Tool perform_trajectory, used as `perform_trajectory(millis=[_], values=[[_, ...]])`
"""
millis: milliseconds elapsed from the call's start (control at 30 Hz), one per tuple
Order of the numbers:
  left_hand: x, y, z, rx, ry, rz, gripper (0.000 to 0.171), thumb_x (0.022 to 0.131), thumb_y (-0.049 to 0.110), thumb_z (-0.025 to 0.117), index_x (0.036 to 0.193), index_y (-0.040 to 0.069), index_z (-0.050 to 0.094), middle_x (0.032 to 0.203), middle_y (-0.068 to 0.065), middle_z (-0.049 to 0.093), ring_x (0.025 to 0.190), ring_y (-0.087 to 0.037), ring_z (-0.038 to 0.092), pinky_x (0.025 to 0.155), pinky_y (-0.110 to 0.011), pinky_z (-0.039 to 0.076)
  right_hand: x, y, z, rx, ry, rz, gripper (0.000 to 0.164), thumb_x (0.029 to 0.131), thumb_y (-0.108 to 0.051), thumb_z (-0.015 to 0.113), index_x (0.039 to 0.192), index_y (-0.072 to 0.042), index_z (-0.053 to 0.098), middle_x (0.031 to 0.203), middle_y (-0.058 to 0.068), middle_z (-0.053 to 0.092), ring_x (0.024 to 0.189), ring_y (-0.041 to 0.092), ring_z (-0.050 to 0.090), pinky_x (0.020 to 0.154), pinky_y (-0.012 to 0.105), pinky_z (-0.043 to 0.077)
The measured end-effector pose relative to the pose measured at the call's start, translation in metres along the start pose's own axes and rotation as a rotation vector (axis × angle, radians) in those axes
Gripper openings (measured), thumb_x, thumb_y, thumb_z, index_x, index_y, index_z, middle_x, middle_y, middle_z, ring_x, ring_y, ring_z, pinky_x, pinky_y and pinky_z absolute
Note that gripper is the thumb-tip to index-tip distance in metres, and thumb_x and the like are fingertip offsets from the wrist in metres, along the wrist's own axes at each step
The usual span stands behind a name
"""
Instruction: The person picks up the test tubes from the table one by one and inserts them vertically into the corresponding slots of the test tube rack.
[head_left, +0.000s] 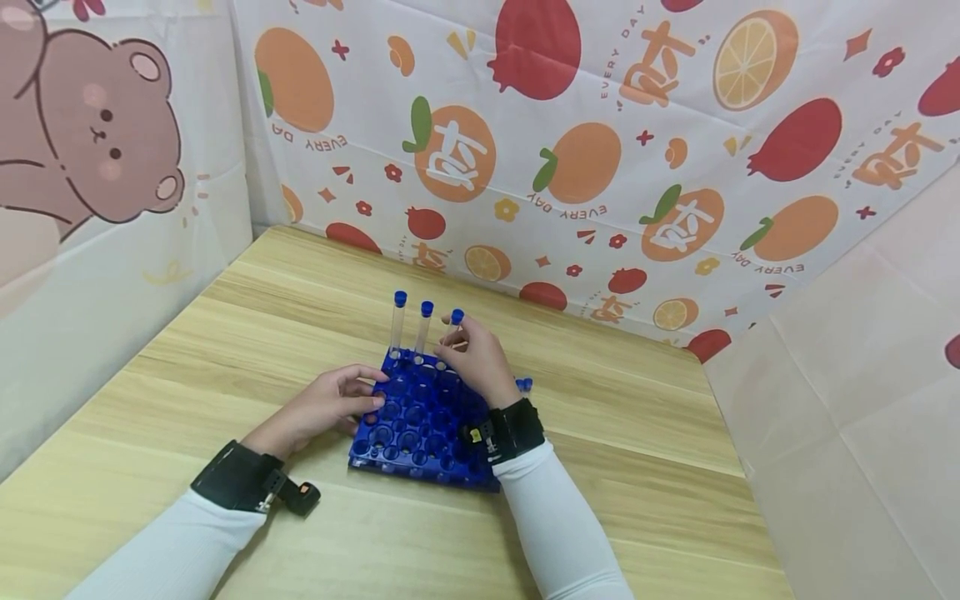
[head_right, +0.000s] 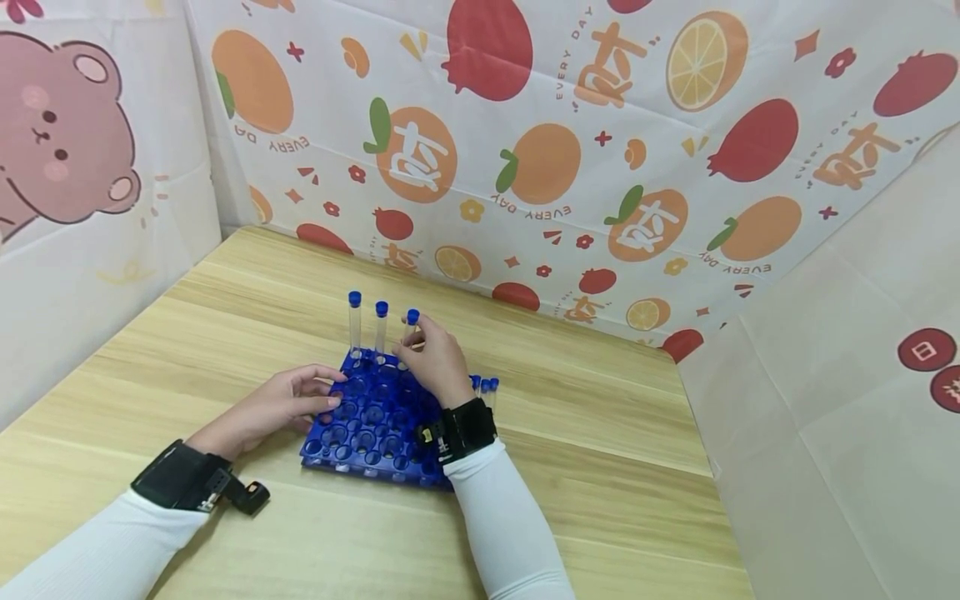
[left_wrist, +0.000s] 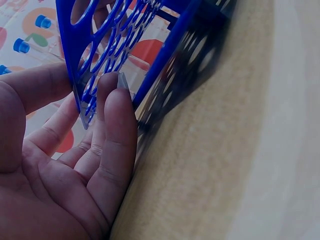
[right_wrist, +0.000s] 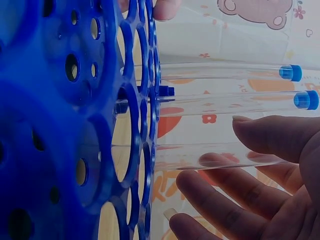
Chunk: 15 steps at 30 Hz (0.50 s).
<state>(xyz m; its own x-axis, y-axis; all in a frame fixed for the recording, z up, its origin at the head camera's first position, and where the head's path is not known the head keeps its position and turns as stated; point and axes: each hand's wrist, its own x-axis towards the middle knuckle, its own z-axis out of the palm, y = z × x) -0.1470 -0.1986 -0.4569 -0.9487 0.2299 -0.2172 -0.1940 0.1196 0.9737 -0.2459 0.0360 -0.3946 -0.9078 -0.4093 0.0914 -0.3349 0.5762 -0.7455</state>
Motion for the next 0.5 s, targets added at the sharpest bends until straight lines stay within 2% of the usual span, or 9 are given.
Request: perform_trajectory(millis=[267,500], values=[[-0.0009,-0.0003,0.0,-0.001,0.0,0.0,0.052,0.093,0.023,0.069,0.138,0.004,0.048,0.121,-0.022,0.061,0.087,-0.021,0.065,0.067,-0.038,0.06,-0.0017,0.0007,0.0017,-0.009,-0.011,0.006,0.035,0.091,-0.02,0.072,0.124,-0.02,0.061,0.093,-0.003,0.069,0.087,0.015,0.068,0.08,0.033,0.059],[-0.0004,-0.0001,-0.0001,-0.002,0.0,-0.006,0.052,0.093,0.023,0.069,0.137,0.005,0.048,0.119,-0.02,0.062,0.087,-0.021,0.065,0.067,-0.039,0.06,-0.0022,-0.0018,0.0005,-0.05,-0.038,0.011,0.028,0.096,-0.021,0.065,0.124,-0.019,0.061,0.096,0.0,0.07,0.086,0.016,0.067,0.077,0.031,0.058]])
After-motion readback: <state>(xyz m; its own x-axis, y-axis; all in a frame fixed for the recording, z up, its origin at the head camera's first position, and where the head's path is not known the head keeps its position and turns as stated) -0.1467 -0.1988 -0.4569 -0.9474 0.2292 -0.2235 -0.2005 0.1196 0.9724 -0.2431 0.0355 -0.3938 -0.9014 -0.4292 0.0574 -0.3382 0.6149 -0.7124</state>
